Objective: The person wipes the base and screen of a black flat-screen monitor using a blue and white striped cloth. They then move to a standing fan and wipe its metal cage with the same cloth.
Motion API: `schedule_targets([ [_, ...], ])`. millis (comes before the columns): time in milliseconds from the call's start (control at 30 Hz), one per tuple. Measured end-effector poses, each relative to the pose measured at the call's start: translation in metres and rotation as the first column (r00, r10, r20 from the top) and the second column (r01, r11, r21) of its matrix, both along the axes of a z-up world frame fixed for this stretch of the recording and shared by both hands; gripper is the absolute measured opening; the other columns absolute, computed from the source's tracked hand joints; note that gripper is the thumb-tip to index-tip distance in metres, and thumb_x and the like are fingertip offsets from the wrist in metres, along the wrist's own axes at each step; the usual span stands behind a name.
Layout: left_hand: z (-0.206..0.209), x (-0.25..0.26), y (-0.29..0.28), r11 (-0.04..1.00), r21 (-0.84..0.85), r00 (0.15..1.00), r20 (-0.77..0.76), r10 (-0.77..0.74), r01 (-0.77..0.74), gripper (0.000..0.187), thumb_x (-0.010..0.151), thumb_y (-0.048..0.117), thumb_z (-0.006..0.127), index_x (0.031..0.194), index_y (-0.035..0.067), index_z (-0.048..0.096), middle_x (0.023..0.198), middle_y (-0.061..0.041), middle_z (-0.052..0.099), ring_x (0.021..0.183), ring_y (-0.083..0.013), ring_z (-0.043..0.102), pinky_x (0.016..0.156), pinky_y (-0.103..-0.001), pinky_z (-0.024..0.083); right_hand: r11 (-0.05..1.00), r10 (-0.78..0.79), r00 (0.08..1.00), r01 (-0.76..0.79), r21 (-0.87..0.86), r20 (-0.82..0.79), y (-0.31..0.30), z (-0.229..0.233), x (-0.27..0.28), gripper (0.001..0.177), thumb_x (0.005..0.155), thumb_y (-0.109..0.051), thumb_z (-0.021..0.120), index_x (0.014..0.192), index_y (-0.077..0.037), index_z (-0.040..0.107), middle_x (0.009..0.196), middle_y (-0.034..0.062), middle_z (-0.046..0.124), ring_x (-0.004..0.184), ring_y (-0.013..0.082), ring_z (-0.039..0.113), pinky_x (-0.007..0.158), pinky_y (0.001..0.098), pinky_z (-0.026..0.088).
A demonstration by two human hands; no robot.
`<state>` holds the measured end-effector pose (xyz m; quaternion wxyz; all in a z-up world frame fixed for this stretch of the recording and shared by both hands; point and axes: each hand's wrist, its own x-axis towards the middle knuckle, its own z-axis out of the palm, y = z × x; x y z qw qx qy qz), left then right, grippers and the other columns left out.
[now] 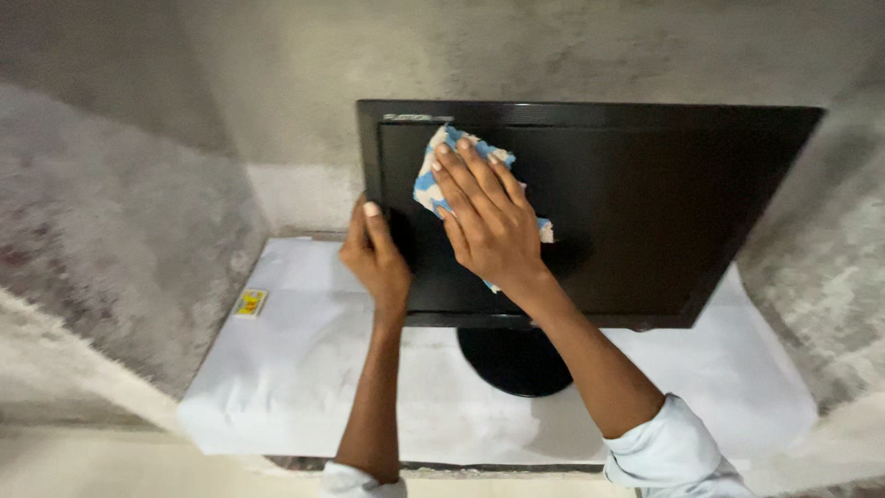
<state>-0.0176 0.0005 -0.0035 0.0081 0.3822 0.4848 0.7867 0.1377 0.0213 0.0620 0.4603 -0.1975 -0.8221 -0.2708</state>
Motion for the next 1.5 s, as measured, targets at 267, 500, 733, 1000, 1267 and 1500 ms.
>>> schedule_targets([
  [267,-0.003,0.007,-0.008,0.985,0.158,0.983,-0.160,0.093,-0.068,0.035,0.114,0.021,0.053,0.131,-0.006,0.068,0.084,-0.004,0.064,0.073,-0.0109,0.053,0.065,-0.030,0.042,0.982,-0.191,0.977,0.191,-0.016,-0.092,0.039,-0.027,0.135,0.043,0.109,-0.017,0.055,0.148,-0.001,0.055,0.155,0.0159,0.054,0.151,0.0336,0.043,0.125,0.0508,0.031],
  [500,0.003,0.015,-0.013,0.992,0.125,0.995,-0.096,0.022,-0.010,0.037,0.113,0.020,0.053,0.131,-0.008,0.068,0.073,-0.003,0.053,0.065,-0.0109,0.042,0.060,-0.029,0.033,0.881,-0.473,0.849,0.448,-0.153,-0.235,0.057,-0.030,0.258,0.047,0.111,-0.018,0.051,0.154,0.001,0.051,0.164,0.0168,0.047,0.156,0.0354,0.035,0.127,0.0557,0.026],
  [733,-0.011,0.000,-0.010,0.996,0.092,0.992,-0.125,-0.011,0.023,0.042,0.111,0.026,0.051,0.134,-0.007,0.062,0.094,-0.007,0.067,0.080,-0.0146,0.054,0.074,-0.032,0.048,0.959,-0.255,0.911,0.195,-0.207,-0.323,0.042,-0.087,0.206,0.050,0.113,-0.016,0.050,0.159,0.003,0.043,0.167,0.0202,0.039,0.160,0.0385,0.029,0.131,0.0564,0.023],
  [1000,-0.032,-0.020,-0.021,0.911,0.024,0.908,-0.091,-0.408,0.412,0.054,0.111,0.038,0.046,0.140,-0.006,0.056,0.133,-0.010,0.065,0.125,-0.0163,0.057,0.111,-0.031,0.040,0.987,-0.026,1.000,0.024,-0.161,-0.011,-0.014,-0.155,0.068,0.052,0.098,-0.008,0.060,0.149,-0.002,0.053,0.156,0.0136,0.053,0.150,0.0322,0.042,0.124,0.0499,0.034],
  [1267,-0.061,-0.035,-0.034,0.736,-0.101,0.743,0.102,-0.662,0.669,0.059,0.110,0.045,0.042,0.139,-0.004,0.057,0.129,-0.010,0.066,0.119,-0.0179,0.059,0.106,-0.032,0.046,0.990,0.106,0.993,-0.101,-0.098,0.047,-0.053,-0.150,-0.018,0.031,0.099,-0.010,0.067,0.129,-0.006,0.073,0.145,0.0068,0.063,0.144,0.0243,0.050,0.121,0.0421,0.037],
  [1500,-0.133,-0.034,-0.066,0.598,-0.125,0.601,0.339,-0.724,0.792,0.064,0.107,0.052,0.034,0.138,0.001,0.058,0.125,-0.010,0.067,0.113,-0.0213,0.063,0.097,-0.039,0.050,0.979,0.037,0.992,-0.012,-0.204,0.119,-0.065,-0.205,-0.008,0.042,0.091,-0.009,0.072,0.132,-0.017,0.073,0.145,-0.0032,0.062,0.141,0.0182,0.049,0.118,0.0395,0.038],
])
